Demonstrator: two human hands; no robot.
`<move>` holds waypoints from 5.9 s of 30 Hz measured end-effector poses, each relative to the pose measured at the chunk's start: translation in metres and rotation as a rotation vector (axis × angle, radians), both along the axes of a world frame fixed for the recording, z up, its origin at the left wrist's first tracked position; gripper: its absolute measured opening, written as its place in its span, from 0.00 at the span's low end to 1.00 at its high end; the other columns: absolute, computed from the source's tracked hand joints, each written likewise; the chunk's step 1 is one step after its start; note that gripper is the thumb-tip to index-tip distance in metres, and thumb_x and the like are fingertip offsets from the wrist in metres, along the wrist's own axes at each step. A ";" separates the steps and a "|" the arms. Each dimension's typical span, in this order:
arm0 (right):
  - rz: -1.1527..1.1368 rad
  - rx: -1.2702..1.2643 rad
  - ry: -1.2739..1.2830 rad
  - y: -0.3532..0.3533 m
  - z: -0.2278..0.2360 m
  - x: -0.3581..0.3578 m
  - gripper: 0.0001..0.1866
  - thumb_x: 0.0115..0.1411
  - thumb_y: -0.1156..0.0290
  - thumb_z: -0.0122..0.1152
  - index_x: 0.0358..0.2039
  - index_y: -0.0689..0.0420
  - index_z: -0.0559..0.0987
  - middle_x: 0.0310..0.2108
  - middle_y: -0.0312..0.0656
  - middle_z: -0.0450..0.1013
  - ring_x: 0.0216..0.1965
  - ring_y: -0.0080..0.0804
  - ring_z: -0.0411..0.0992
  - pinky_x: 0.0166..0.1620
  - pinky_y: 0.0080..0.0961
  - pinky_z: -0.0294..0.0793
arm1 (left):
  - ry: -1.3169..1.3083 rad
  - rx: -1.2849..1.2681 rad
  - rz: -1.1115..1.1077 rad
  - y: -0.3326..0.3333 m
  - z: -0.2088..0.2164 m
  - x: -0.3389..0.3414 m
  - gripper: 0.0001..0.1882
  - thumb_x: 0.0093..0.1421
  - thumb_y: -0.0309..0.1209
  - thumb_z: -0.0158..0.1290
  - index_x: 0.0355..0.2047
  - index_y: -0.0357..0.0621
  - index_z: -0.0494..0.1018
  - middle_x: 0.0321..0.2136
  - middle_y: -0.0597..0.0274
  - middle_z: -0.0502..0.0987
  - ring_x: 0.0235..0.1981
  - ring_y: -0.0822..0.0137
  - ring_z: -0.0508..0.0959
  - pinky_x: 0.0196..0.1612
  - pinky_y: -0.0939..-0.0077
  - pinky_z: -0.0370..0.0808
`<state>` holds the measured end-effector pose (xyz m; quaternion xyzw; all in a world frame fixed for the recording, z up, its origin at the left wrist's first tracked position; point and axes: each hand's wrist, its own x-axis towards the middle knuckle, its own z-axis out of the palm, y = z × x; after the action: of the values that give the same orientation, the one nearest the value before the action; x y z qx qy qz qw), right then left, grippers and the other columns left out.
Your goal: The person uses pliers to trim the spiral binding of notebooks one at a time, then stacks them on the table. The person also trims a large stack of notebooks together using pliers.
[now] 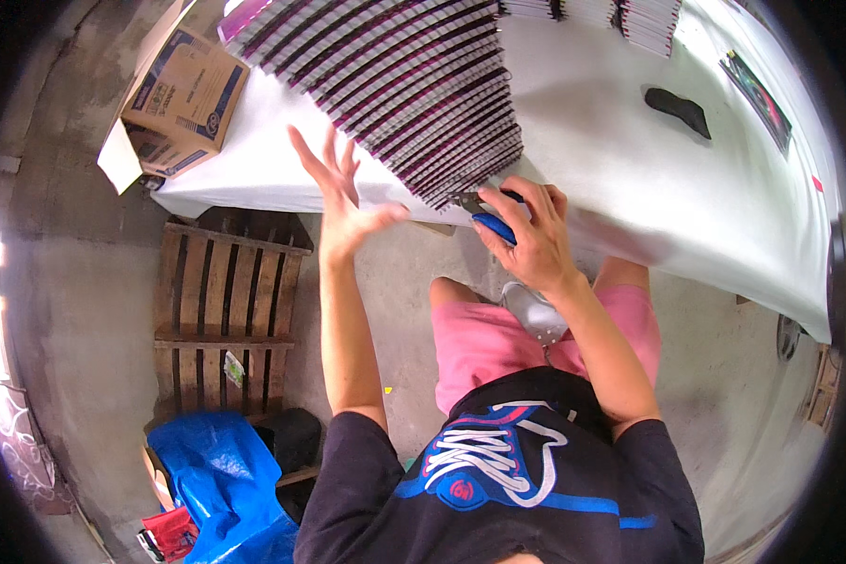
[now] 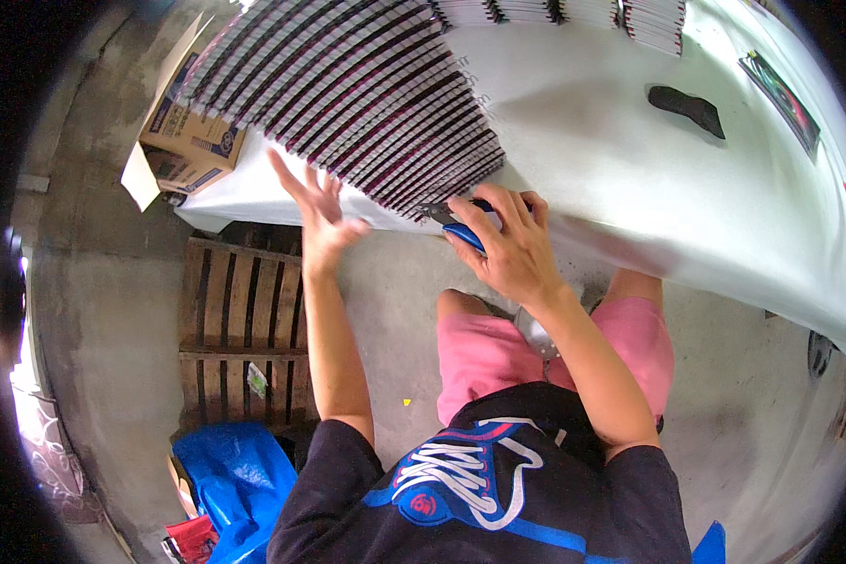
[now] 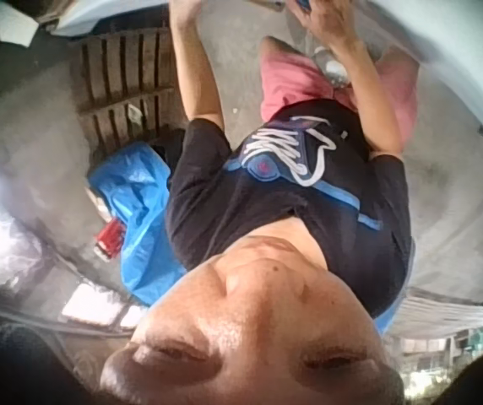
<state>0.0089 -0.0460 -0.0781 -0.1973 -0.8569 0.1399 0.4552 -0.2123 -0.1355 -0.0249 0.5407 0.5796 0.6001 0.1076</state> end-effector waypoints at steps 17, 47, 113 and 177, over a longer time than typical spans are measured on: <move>0.098 -0.008 -0.057 -0.002 -0.004 0.010 0.20 0.50 0.61 0.64 0.44 0.47 0.75 0.41 0.37 0.66 0.41 0.32 0.68 0.49 0.35 0.59 | -0.166 0.172 0.186 0.018 -0.046 0.035 0.69 0.33 0.35 0.71 0.63 0.50 0.29 0.50 0.43 0.64 0.55 0.53 0.64 0.63 0.55 0.54; -0.011 -0.034 -0.042 -0.023 0.013 -0.019 0.20 0.51 0.60 0.62 0.45 0.47 0.74 0.42 0.38 0.65 0.43 0.32 0.67 0.48 0.41 0.59 | -0.233 0.105 0.029 0.009 -0.048 0.024 0.65 0.35 0.43 0.71 0.64 0.49 0.36 0.59 0.43 0.55 0.60 0.52 0.59 0.61 0.59 0.54; -0.039 -0.162 -0.060 -0.029 0.001 -0.014 0.19 0.49 0.60 0.63 0.42 0.49 0.74 0.40 0.38 0.66 0.41 0.35 0.67 0.46 0.42 0.61 | -0.186 -0.062 -0.053 0.008 -0.050 0.012 0.64 0.26 0.28 0.73 0.62 0.46 0.43 0.55 0.56 0.58 0.56 0.59 0.62 0.61 0.64 0.58; 0.313 -1.006 0.030 -0.040 -0.016 -0.021 0.12 0.58 0.62 0.55 0.37 0.55 0.71 0.33 0.42 0.69 0.28 0.43 0.72 0.27 0.35 0.70 | -0.130 -0.090 -0.065 0.009 -0.042 0.014 0.55 0.31 0.23 0.70 0.57 0.44 0.47 0.51 0.57 0.62 0.50 0.61 0.66 0.56 0.65 0.63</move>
<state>-0.0124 -0.0856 -0.0943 -0.2589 -0.6966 0.6030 0.2901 -0.1978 -0.1266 -0.0674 0.5136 0.5799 0.6036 0.1886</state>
